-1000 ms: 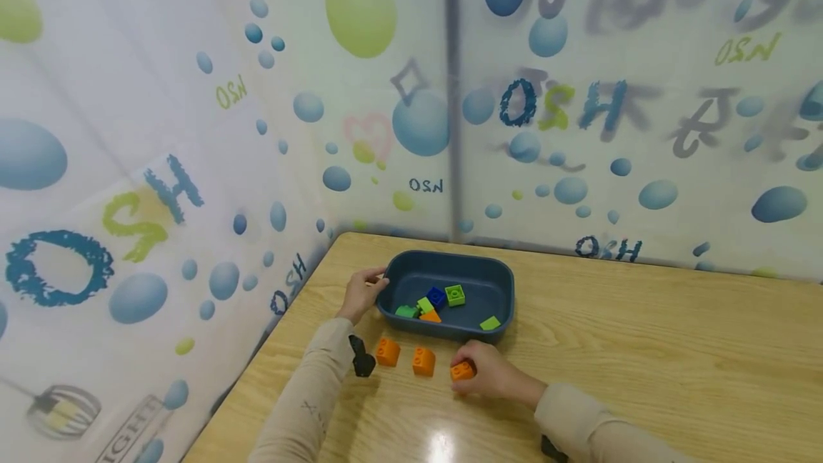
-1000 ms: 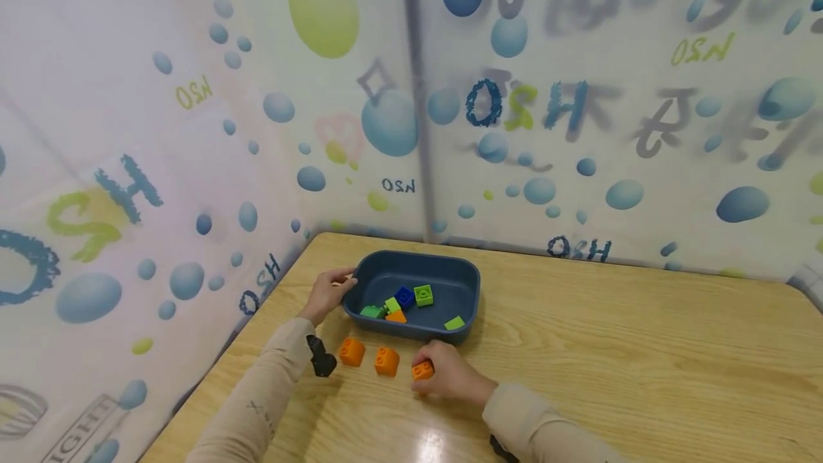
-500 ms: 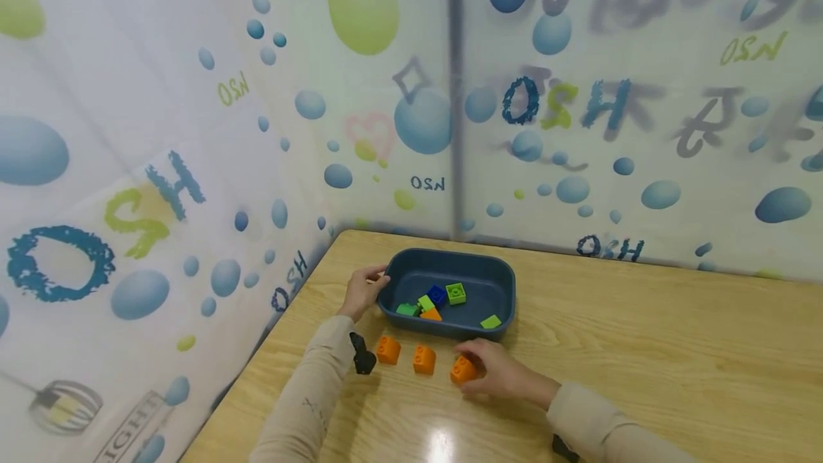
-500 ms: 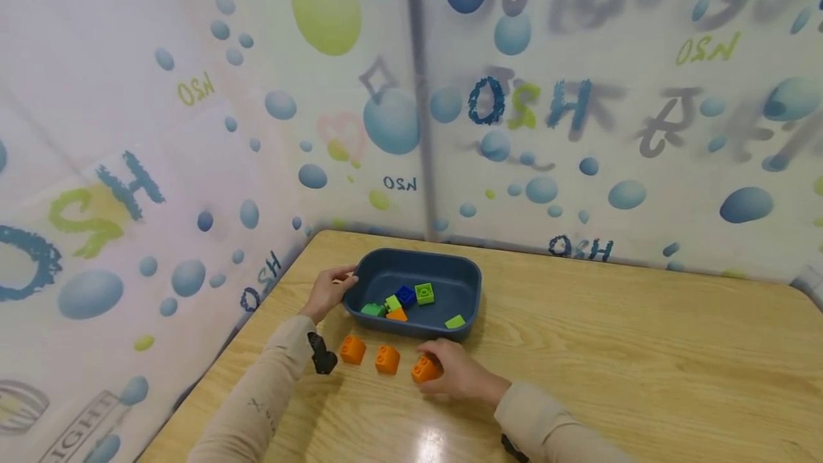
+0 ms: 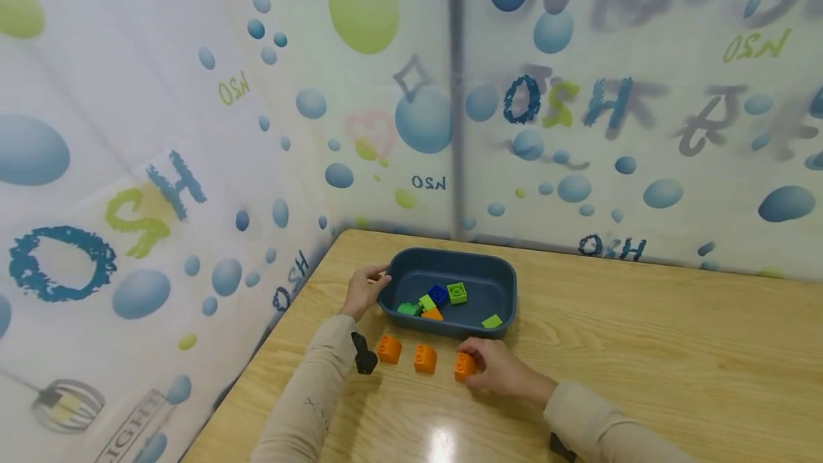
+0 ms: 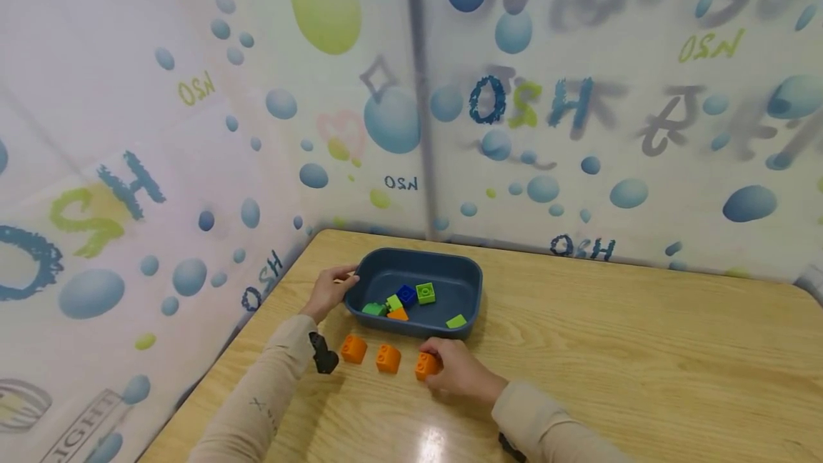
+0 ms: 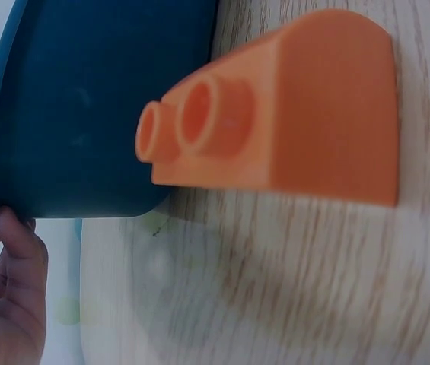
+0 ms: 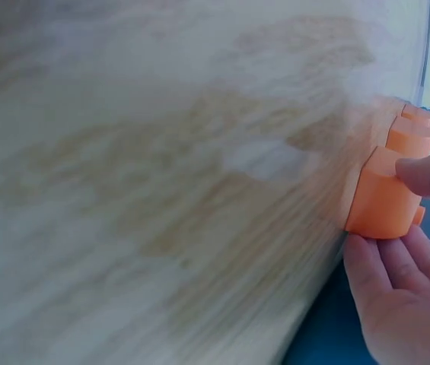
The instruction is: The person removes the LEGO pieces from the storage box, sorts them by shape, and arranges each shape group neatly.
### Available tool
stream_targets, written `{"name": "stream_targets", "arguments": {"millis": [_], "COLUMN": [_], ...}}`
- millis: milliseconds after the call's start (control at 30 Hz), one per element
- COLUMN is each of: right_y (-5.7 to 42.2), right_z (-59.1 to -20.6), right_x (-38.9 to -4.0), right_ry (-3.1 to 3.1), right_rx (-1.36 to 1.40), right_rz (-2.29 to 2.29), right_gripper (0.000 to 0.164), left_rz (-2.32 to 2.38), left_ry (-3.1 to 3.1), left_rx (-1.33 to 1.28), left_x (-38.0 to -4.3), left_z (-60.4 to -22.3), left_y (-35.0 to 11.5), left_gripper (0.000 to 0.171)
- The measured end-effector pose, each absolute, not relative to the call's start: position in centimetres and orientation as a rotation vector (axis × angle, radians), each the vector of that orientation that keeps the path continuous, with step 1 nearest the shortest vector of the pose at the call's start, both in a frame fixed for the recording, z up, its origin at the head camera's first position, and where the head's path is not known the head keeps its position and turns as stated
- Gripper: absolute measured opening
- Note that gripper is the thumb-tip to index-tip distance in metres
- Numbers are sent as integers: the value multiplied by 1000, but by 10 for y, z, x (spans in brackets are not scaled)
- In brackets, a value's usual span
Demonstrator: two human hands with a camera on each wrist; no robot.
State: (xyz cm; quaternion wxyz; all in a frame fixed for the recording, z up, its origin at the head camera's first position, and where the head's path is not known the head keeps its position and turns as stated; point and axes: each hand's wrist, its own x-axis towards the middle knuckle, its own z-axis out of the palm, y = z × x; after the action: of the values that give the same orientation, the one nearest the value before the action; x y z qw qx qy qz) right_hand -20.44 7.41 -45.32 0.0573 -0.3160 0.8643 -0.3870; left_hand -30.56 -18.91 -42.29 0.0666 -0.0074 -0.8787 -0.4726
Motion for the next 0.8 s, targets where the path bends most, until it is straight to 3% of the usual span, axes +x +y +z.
{"name": "stream_targets", "arguments": {"millis": [800], "right_y": [77], "right_z": [-450], "right_x": [-207], "right_ry": [2536], "right_rx": [-959], "right_rz": [-1139], "right_gripper": [38], "left_rz": [-1471], "left_ry": [-2602], "left_rx": [-52], "left_x": [-306], "left_z": [-427], "left_y": [-189], "left_gripper": [29]}}
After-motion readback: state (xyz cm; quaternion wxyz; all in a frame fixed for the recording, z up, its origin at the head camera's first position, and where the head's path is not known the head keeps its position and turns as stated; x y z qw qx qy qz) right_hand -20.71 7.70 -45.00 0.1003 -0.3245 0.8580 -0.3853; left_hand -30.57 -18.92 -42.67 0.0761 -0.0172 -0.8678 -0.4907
